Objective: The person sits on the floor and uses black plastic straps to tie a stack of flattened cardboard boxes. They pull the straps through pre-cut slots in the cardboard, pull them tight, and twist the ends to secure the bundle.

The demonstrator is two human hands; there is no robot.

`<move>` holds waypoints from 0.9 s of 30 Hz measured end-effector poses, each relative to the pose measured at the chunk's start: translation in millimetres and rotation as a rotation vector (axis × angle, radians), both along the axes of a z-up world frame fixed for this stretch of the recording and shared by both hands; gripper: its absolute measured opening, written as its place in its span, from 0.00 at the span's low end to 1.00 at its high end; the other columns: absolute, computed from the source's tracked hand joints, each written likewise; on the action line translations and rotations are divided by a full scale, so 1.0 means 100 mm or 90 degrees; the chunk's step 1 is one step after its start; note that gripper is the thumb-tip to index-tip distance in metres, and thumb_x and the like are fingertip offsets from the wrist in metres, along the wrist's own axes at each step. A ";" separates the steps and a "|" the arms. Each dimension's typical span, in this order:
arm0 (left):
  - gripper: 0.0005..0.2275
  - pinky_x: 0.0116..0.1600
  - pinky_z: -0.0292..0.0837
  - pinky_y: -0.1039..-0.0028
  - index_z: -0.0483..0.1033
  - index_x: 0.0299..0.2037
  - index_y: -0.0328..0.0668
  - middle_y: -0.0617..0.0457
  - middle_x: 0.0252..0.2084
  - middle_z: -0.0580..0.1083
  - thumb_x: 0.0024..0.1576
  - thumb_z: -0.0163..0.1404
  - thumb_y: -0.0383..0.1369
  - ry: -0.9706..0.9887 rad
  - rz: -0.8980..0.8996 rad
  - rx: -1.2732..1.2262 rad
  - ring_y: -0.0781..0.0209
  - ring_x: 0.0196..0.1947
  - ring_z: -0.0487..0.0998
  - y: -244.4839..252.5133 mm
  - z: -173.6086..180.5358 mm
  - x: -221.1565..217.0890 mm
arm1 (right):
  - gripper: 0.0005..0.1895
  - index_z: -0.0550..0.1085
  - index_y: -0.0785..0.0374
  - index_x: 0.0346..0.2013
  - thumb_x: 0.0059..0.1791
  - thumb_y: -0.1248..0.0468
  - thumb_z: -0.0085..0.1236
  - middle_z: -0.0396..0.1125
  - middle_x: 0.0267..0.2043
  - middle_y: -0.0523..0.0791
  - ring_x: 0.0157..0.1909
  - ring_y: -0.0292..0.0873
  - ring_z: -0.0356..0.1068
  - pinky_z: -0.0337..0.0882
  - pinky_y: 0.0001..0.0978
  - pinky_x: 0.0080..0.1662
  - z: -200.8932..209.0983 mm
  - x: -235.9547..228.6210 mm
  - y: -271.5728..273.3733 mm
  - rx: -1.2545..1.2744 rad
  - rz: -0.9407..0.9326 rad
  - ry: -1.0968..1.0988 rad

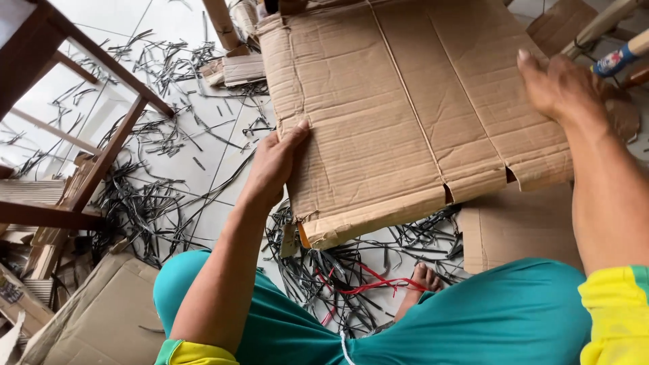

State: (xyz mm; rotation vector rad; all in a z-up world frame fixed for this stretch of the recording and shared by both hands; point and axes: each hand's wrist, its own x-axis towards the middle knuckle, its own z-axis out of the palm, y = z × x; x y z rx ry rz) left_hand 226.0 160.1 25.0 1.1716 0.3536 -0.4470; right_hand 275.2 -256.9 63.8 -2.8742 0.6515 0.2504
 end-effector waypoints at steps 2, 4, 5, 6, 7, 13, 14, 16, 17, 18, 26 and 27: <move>0.18 0.50 0.82 0.66 0.77 0.46 0.30 0.43 0.45 0.81 0.55 0.53 0.40 0.002 0.004 0.013 0.54 0.42 0.83 0.02 -0.03 0.01 | 0.52 0.69 0.83 0.59 0.66 0.32 0.18 0.61 0.61 0.78 0.62 0.81 0.61 0.59 0.71 0.57 -0.09 0.07 -0.07 0.005 -0.010 0.001; 0.16 0.49 0.81 0.69 0.77 0.46 0.32 0.45 0.45 0.80 0.59 0.51 0.40 -0.023 -0.009 -0.029 0.57 0.42 0.82 0.04 -0.04 0.00 | 0.52 0.70 0.73 0.30 0.70 0.31 0.16 0.67 0.51 0.75 0.58 0.77 0.66 0.55 0.71 0.65 -0.18 0.15 -0.20 0.007 0.004 0.012; 0.16 0.49 0.81 0.69 0.77 0.46 0.32 0.45 0.45 0.80 0.59 0.51 0.40 -0.023 -0.012 -0.031 0.57 0.42 0.82 0.02 -0.10 0.00 | 0.52 0.70 0.73 0.30 0.70 0.31 0.16 0.67 0.51 0.75 0.58 0.77 0.66 0.55 0.71 0.65 -0.23 0.16 -0.25 0.006 0.001 0.013; 0.19 0.49 0.81 0.65 0.75 0.50 0.36 0.46 0.44 0.80 0.56 0.51 0.44 0.025 -0.011 -0.066 0.56 0.41 0.82 0.01 -0.15 0.00 | 0.49 0.65 0.67 0.26 0.71 0.32 0.16 0.59 0.36 0.62 0.42 0.66 0.63 0.60 0.64 0.56 -0.27 0.16 -0.29 0.002 0.012 -0.002; 0.23 0.48 0.81 0.61 0.73 0.55 0.41 0.48 0.44 0.79 0.53 0.51 0.47 0.072 -0.009 -0.100 0.54 0.40 0.81 0.01 -0.19 0.00 | 0.47 0.59 0.60 0.21 0.72 0.33 0.17 0.52 0.21 0.48 0.26 0.55 0.60 0.65 0.56 0.47 -0.31 0.17 -0.33 -0.001 0.023 -0.018; 0.25 0.52 0.80 0.61 0.75 0.55 0.36 0.46 0.47 0.80 0.50 0.54 0.43 0.033 -0.028 -0.200 0.51 0.43 0.81 0.20 -0.45 0.06 | 0.50 0.72 0.82 0.60 0.64 0.35 0.20 0.62 0.62 0.75 0.63 0.78 0.61 0.59 0.68 0.58 -0.24 0.04 -0.14 -0.043 -0.002 -0.043; 0.25 0.52 0.80 0.61 0.75 0.55 0.36 0.46 0.47 0.80 0.50 0.54 0.43 0.033 -0.034 -0.202 0.51 0.43 0.81 0.25 -0.43 0.07 | 0.50 0.72 0.82 0.60 0.64 0.35 0.20 0.62 0.62 0.75 0.63 0.78 0.61 0.59 0.68 0.58 -0.16 -0.10 -0.03 -0.046 -0.008 -0.044; 0.24 0.47 0.82 0.64 0.72 0.54 0.30 0.44 0.45 0.79 0.49 0.56 0.37 0.004 -0.048 -0.258 0.50 0.39 0.81 0.38 -0.40 0.07 | 0.49 0.75 0.74 0.41 0.66 0.34 0.18 0.66 0.53 0.73 0.57 0.72 0.66 0.64 0.66 0.55 -0.02 -0.37 0.21 0.017 -0.050 -0.006; 0.24 0.47 0.82 0.64 0.72 0.54 0.30 0.44 0.45 0.79 0.49 0.56 0.37 0.002 -0.053 -0.254 0.50 0.39 0.81 0.39 -0.33 0.02 | 0.49 0.75 0.74 0.41 0.66 0.34 0.18 0.66 0.53 0.73 0.57 0.72 0.66 0.64 0.66 0.55 -0.10 -0.40 0.12 0.021 -0.055 -0.009; 0.24 0.43 0.80 0.64 0.74 0.52 0.34 0.46 0.42 0.79 0.47 0.55 0.40 0.043 -0.049 -0.227 0.51 0.36 0.80 0.40 -0.26 -0.02 | 0.48 0.71 0.71 0.33 0.67 0.33 0.19 0.68 0.43 0.69 0.48 0.69 0.69 0.67 0.62 0.46 -0.17 -0.44 0.03 -0.007 -0.016 -0.014; 0.19 0.36 0.75 0.73 0.72 0.43 0.43 0.55 0.34 0.74 0.46 0.54 0.45 -0.002 -0.117 -0.210 0.60 0.31 0.75 0.43 -0.39 0.00 | 0.38 0.70 0.71 0.63 0.60 0.41 0.28 0.64 0.58 0.73 0.53 0.83 0.63 0.62 0.74 0.45 -0.16 -0.60 0.06 0.015 0.014 -0.117; 0.15 0.38 0.75 0.73 0.73 0.40 0.42 0.54 0.34 0.75 0.48 0.55 0.40 -0.042 -0.077 -0.242 0.60 0.32 0.76 0.44 -0.44 0.03 | 0.24 0.69 0.66 0.54 0.63 0.50 0.32 0.65 0.44 0.64 0.41 0.72 0.65 0.63 0.65 0.36 -0.18 -0.60 0.04 0.027 0.026 -0.115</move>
